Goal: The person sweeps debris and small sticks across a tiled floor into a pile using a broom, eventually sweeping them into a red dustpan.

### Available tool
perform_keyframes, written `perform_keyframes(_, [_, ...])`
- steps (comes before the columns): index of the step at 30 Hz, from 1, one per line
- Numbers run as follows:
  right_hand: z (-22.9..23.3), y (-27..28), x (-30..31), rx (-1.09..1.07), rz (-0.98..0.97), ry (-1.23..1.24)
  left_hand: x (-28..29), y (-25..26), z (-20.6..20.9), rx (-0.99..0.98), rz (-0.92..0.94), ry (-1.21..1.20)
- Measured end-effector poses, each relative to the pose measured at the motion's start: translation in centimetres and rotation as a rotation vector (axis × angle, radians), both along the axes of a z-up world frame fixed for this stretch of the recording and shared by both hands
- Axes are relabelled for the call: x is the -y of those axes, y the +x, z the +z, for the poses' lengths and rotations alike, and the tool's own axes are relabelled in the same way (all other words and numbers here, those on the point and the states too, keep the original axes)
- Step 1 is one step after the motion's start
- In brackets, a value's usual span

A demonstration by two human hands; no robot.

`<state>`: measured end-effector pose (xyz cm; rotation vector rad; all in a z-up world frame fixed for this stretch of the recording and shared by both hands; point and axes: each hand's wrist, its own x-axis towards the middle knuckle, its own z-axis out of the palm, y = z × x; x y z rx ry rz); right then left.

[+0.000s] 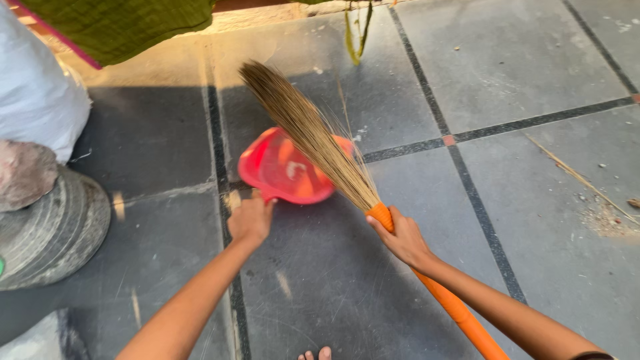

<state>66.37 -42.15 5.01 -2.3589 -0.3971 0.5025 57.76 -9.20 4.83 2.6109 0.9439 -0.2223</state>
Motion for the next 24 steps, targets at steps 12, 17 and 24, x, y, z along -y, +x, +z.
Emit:
perform_keyframes(12, [0.1,-3.9,-11.6,0.077,0.417,-0.028,-5.4,-10.6,1.7,-0.008,0.285,0.078])
perform_keyframes(17, [0.4,-5.9,-15.4,0.045,0.501,-0.091,-5.0,-12.6,1.8,-0.023,0.399,0.029])
perform_keyframes(24, [-2.3,-0.9,-18.9,0.087,0.354,-0.261,-5.8,-14.1,-0.5,-0.148,0.402,-0.028])
